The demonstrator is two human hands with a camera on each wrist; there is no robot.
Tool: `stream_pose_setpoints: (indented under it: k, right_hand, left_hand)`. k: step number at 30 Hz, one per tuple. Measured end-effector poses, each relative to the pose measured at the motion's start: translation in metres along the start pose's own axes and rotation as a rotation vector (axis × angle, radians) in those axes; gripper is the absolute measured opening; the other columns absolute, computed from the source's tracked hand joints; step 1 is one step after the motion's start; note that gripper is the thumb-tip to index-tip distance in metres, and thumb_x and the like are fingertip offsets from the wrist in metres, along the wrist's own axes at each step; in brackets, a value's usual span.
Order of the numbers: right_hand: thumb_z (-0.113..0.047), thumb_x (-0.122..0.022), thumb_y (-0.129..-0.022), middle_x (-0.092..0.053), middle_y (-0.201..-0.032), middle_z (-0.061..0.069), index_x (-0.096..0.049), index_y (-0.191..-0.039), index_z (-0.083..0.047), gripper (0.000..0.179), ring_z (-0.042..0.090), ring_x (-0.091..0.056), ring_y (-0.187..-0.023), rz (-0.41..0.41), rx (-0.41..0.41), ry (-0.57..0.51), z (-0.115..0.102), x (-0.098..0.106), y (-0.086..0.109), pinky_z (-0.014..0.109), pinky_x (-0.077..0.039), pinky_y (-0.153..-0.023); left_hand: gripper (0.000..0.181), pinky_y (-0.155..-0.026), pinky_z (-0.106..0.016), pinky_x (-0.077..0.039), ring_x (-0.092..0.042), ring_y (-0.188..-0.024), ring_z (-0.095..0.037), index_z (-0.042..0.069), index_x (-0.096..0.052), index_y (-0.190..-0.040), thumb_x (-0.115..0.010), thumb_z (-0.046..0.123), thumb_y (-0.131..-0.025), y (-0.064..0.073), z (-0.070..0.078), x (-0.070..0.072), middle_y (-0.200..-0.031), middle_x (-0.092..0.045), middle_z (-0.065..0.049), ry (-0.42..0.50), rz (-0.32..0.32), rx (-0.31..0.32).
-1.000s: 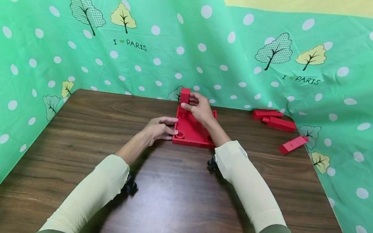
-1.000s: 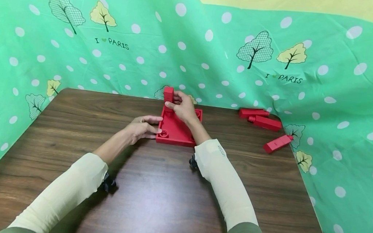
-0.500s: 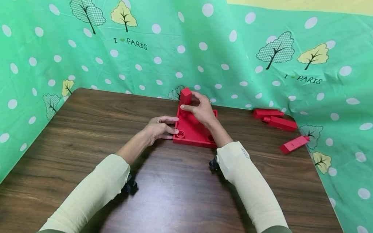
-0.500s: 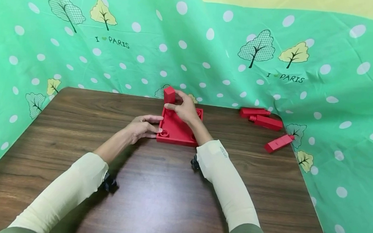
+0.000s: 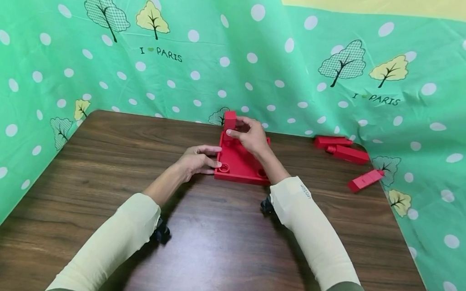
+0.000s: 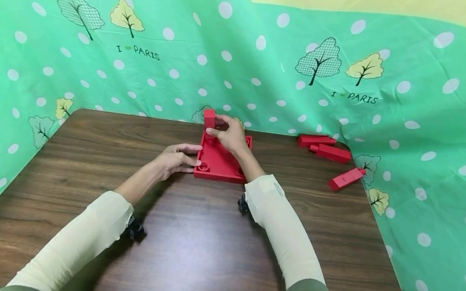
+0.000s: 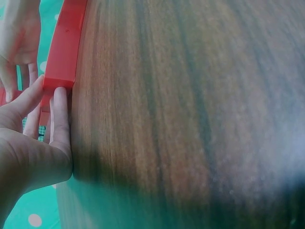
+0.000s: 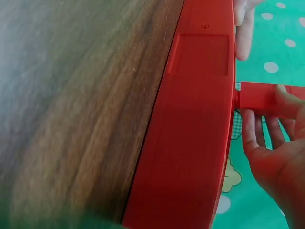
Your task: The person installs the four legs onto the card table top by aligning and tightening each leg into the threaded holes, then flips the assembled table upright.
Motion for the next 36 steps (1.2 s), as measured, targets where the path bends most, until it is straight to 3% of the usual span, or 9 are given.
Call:
stream_pose_setpoints:
  k: [8,11,15,20,26,30,36]
  right_hand:
    - [-0.022,-0.084,-0.098,-0.073,-0.143,0.015,-0.069,-0.153,-0.009,0.058,0.035,-0.073,-0.126,-0.031,-0.023,0.032,0.0,0.003,0.003,0.042,-0.065,-0.098]
    - [-0.029,-0.084,-0.099,-0.068,-0.148,0.013,-0.067,-0.156,-0.014,0.062,0.034,-0.071,-0.126,-0.043,-0.047,0.048,0.001,0.002,0.002,0.042,-0.062,-0.098]
    - [-0.032,-0.085,-0.099,-0.065,-0.152,0.011,-0.066,-0.156,-0.015,0.063,0.033,-0.069,-0.125,-0.034,-0.066,0.037,0.003,0.0,0.001,0.044,-0.061,-0.101]
    - [-0.027,-0.092,-0.095,-0.073,-0.142,0.014,-0.068,-0.142,-0.008,0.055,0.033,-0.071,-0.127,0.009,-0.056,-0.008,0.002,-0.005,-0.001,0.047,-0.062,-0.109]
    - [-0.015,-0.091,-0.095,-0.074,-0.137,0.02,-0.06,-0.129,-0.004,0.047,0.035,-0.07,-0.134,0.052,-0.072,-0.15,0.002,-0.009,-0.002,0.047,-0.059,-0.119]
    - [-0.006,-0.086,-0.095,-0.074,-0.141,0.023,-0.058,-0.139,-0.004,0.053,0.037,-0.072,-0.133,0.044,-0.051,-0.227,0.002,-0.009,-0.003,0.048,-0.059,-0.119]
    - [-0.008,-0.088,-0.096,-0.076,-0.143,0.02,-0.061,-0.157,-0.011,0.067,0.034,-0.073,-0.133,-0.024,0.029,-0.177,0.0,-0.007,-0.003,0.046,-0.058,-0.117]
  left_hand:
    - [0.065,-0.083,-0.03,-0.072,-0.077,-0.1,-0.012,0.012,-0.07,-0.155,-0.082,-0.009,-0.094,0.001,0.001,0.0,-0.162,-0.065,-0.013,-0.006,0.004,-0.007]
    - [0.066,-0.083,-0.03,-0.072,-0.077,-0.1,-0.011,0.012,-0.07,-0.155,-0.082,-0.009,-0.094,0.002,0.001,0.0,-0.163,-0.064,-0.012,-0.009,0.005,-0.006]
    - [0.066,-0.083,-0.03,-0.072,-0.077,-0.098,-0.011,0.012,-0.07,-0.155,-0.081,-0.009,-0.094,0.002,0.001,0.0,-0.162,-0.064,-0.013,-0.008,0.002,-0.006]
    - [0.066,-0.082,-0.03,-0.072,-0.076,-0.098,-0.01,0.011,-0.07,-0.155,-0.081,-0.01,-0.093,0.001,0.001,-0.001,-0.161,-0.065,-0.014,-0.002,0.002,-0.008]
    - [0.064,-0.083,-0.031,-0.072,-0.076,-0.098,-0.012,0.012,-0.071,-0.154,-0.082,-0.008,-0.094,0.001,0.0,0.0,-0.16,-0.065,-0.015,0.004,0.008,0.003]
    - [0.063,-0.084,-0.032,-0.072,-0.077,-0.094,-0.012,0.012,-0.071,-0.153,-0.083,-0.006,-0.094,0.001,0.0,-0.001,-0.159,-0.066,-0.015,0.007,0.006,0.012]
    - [0.063,-0.081,-0.031,-0.072,-0.079,-0.09,-0.01,0.011,-0.071,-0.153,-0.083,-0.008,-0.094,0.0,0.001,0.0,-0.158,-0.067,-0.016,0.014,0.01,0.012]
Point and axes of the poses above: each hand's wrist, its own y-axis away from the middle knuckle, its own x-axis out of the back of the hand, z = x × y, the point moved 3 cm from there along -y, towards the middle knuckle
